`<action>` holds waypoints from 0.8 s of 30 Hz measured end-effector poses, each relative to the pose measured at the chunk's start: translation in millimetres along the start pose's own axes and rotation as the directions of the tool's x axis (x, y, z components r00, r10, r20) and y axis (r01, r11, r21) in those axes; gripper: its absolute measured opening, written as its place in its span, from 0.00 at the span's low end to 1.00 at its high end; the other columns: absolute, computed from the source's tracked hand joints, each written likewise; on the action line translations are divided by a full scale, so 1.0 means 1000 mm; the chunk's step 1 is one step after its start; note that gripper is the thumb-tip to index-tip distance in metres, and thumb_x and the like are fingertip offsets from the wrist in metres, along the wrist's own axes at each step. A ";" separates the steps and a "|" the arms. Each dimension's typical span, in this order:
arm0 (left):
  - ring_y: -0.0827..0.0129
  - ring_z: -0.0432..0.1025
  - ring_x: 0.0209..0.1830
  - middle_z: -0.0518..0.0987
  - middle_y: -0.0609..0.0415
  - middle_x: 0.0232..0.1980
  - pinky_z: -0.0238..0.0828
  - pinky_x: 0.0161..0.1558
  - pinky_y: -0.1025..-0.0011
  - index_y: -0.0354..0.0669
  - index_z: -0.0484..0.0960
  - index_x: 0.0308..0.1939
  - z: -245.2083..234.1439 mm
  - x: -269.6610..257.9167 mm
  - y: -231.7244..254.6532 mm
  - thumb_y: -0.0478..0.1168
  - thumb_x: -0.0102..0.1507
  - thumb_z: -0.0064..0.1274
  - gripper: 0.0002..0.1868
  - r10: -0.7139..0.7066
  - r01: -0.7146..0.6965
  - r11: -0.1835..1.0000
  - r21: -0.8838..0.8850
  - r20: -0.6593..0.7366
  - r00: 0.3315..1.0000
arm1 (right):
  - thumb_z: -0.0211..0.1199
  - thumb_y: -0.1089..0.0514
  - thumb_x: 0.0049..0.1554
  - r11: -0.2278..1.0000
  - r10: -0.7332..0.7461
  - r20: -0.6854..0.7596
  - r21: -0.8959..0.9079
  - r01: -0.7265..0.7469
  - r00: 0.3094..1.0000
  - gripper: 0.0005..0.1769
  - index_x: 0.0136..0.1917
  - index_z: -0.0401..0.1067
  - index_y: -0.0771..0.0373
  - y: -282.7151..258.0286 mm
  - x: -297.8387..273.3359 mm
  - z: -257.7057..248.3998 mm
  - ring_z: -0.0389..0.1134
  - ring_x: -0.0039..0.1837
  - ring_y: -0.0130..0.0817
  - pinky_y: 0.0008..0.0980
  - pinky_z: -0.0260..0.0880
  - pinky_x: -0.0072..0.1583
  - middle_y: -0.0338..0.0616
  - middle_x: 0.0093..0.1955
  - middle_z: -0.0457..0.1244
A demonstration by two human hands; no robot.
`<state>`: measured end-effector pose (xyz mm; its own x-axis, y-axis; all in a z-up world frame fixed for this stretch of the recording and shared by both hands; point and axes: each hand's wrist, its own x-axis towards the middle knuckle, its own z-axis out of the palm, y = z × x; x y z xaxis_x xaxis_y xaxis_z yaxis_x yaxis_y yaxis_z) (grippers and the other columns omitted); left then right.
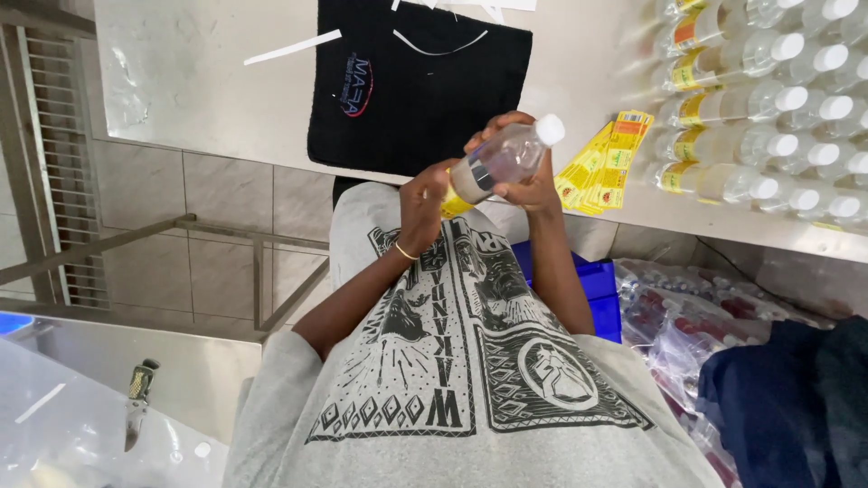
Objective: The person repeatedly picks up clear plastic bottles from a table, wraps yellow labels around them by hand, and places the labeled bottles onto a nearby shelf. The person also handles and folds white paper strips during the process.
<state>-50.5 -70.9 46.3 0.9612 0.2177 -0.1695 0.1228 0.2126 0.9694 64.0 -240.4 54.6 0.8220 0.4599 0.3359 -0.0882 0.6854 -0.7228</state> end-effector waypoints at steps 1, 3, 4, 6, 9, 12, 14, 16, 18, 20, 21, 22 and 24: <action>0.72 0.79 0.56 0.88 0.51 0.55 0.75 0.63 0.65 0.50 0.88 0.67 0.000 0.003 0.008 0.62 0.77 0.50 0.27 -0.008 0.008 1.000 -0.001 0.000 1.000 | 0.85 0.62 0.44 1.000 0.005 -0.006 0.000 -0.005 1.000 0.53 0.73 0.54 0.70 -0.002 0.004 0.010 0.68 0.71 0.63 0.59 0.67 0.76 0.63 0.65 0.58; 0.81 0.72 0.38 0.83 0.63 0.35 0.75 0.48 0.74 0.52 0.94 0.49 0.001 0.016 0.025 0.58 0.78 0.50 0.22 -0.085 0.080 0.996 -0.036 -0.152 0.985 | 0.86 0.61 0.46 0.994 -0.031 0.018 -0.103 0.033 0.999 0.51 0.72 0.56 0.72 -0.006 0.017 0.028 0.68 0.71 0.60 0.57 0.68 0.74 0.62 0.65 0.58; 0.81 0.72 0.38 0.83 0.63 0.35 0.75 0.48 0.74 0.52 0.94 0.49 -0.002 0.016 0.025 0.58 0.78 0.50 0.22 -0.080 0.075 0.997 -0.037 -0.157 0.984 | 0.86 0.61 0.46 0.994 -0.031 0.025 -0.102 0.034 0.999 0.51 0.72 0.56 0.72 -0.010 0.020 0.037 0.68 0.71 0.60 0.57 0.68 0.74 0.62 0.65 0.58; 0.80 0.71 0.31 0.81 0.62 0.30 0.73 0.41 0.77 0.47 0.94 0.42 -0.010 0.026 0.025 0.54 0.74 0.58 0.18 -0.236 0.218 0.969 -0.115 -0.165 0.958 | 0.87 0.58 0.46 0.989 -0.057 0.033 -0.137 0.061 0.998 0.53 0.72 0.57 0.75 -0.019 0.026 0.053 0.70 0.69 0.61 0.56 0.71 0.72 0.65 0.64 0.60; 0.83 0.72 0.30 0.81 0.63 0.27 0.71 0.37 0.82 0.49 0.90 0.34 -0.017 0.038 0.027 0.48 0.67 0.67 0.11 -0.358 0.323 0.926 -0.194 -0.187 0.915 | 0.87 0.57 0.45 0.918 0.016 0.173 -0.392 0.054 0.985 0.44 0.69 0.71 0.73 -0.029 0.032 0.076 0.69 0.67 0.60 0.58 0.68 0.69 0.66 0.64 0.63; 0.76 0.77 0.29 0.87 0.54 0.31 0.74 0.33 0.74 0.46 0.93 0.41 -0.042 0.051 0.003 0.51 0.62 0.76 0.14 -0.419 0.425 0.905 0.013 -0.150 0.896 | 0.77 0.51 0.57 0.904 0.186 0.421 -0.427 0.013 0.888 0.34 0.72 0.73 0.63 -0.033 0.031 0.107 0.71 0.66 0.61 0.64 0.72 0.67 0.63 0.66 0.65; 0.76 0.77 0.28 0.85 0.55 0.28 0.74 0.34 0.74 0.49 0.93 0.37 -0.042 0.046 0.010 0.53 0.64 0.73 0.14 -0.403 0.420 0.906 0.059 -0.188 0.896 | 0.75 0.51 0.59 0.889 0.221 0.470 -0.458 0.022 0.855 0.33 0.74 0.72 0.60 -0.025 0.023 0.108 0.69 0.68 0.67 0.67 0.71 0.67 0.62 0.68 0.65; 0.76 0.76 0.27 0.84 0.55 0.25 0.74 0.35 0.74 0.51 0.92 0.33 -0.047 0.045 0.011 0.56 0.66 0.70 0.16 -0.384 0.415 0.904 0.104 -0.231 0.894 | 0.73 0.51 0.61 0.875 0.254 0.520 -0.483 0.035 0.816 0.32 0.77 0.71 0.57 -0.018 0.019 0.104 0.68 0.70 0.74 0.70 0.70 0.67 0.62 0.71 0.64; 0.64 0.77 0.20 0.72 0.50 0.15 0.76 0.33 0.73 0.40 0.85 0.33 -0.053 0.050 0.006 0.50 0.72 0.59 0.19 -0.317 0.262 0.948 -0.182 -0.449 0.835 | 0.77 0.45 0.59 0.867 0.224 0.411 -0.497 0.011 0.884 0.35 0.74 0.73 0.60 -0.014 0.019 0.093 0.70 0.69 0.63 0.64 0.70 0.66 0.61 0.69 0.64; 0.66 0.80 0.27 0.78 0.52 0.24 0.80 0.37 0.71 0.43 0.84 0.38 -0.076 0.057 -0.014 0.51 0.72 0.57 0.16 -0.303 0.187 0.944 -0.273 -0.487 0.819 | 0.83 0.56 0.50 0.905 0.057 0.307 -0.419 0.081 0.950 0.38 0.69 0.71 0.69 -0.005 0.017 0.079 0.68 0.71 0.70 0.70 0.61 0.73 0.67 0.67 0.64; 0.68 0.82 0.34 0.84 0.54 0.32 0.84 0.42 0.68 0.46 0.83 0.44 -0.086 0.060 -0.025 0.51 0.73 0.54 0.13 -0.301 0.123 0.927 -0.354 -0.507 0.808 | 0.90 0.67 0.42 0.921 -0.109 0.161 -0.356 0.161 0.981 0.43 0.65 0.69 0.77 -0.002 0.015 0.072 0.65 0.73 0.76 0.76 0.51 0.79 0.72 0.64 0.63; 0.68 0.82 0.34 0.84 0.54 0.32 0.84 0.42 0.68 0.46 0.83 0.44 -0.078 0.051 -0.007 0.51 0.73 0.54 0.13 -0.300 0.118 0.926 -0.358 -0.509 0.807 | 0.90 0.67 0.42 0.920 -0.107 0.167 -0.356 0.161 0.980 0.43 0.65 0.69 0.77 0.003 0.014 0.065 0.65 0.73 0.76 0.76 0.51 0.79 0.72 0.64 0.63; 0.64 0.87 0.48 0.90 0.55 0.46 0.88 0.56 0.61 0.51 0.88 0.48 -0.059 0.030 0.029 0.61 0.73 0.54 0.21 -0.514 0.376 0.581 -0.722 0.032 0.857 | 0.88 0.72 0.45 0.900 -0.293 -0.057 -0.352 0.255 0.955 0.46 0.66 0.60 0.61 0.009 0.009 0.051 0.60 0.80 0.63 0.70 0.48 0.83 0.58 0.69 0.59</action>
<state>-33.0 -2.3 59.2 0.7686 0.0466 -0.6380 0.2540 0.8931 0.3713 41.9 -201.4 81.2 0.8423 0.2066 0.4978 0.3285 0.5356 -0.7780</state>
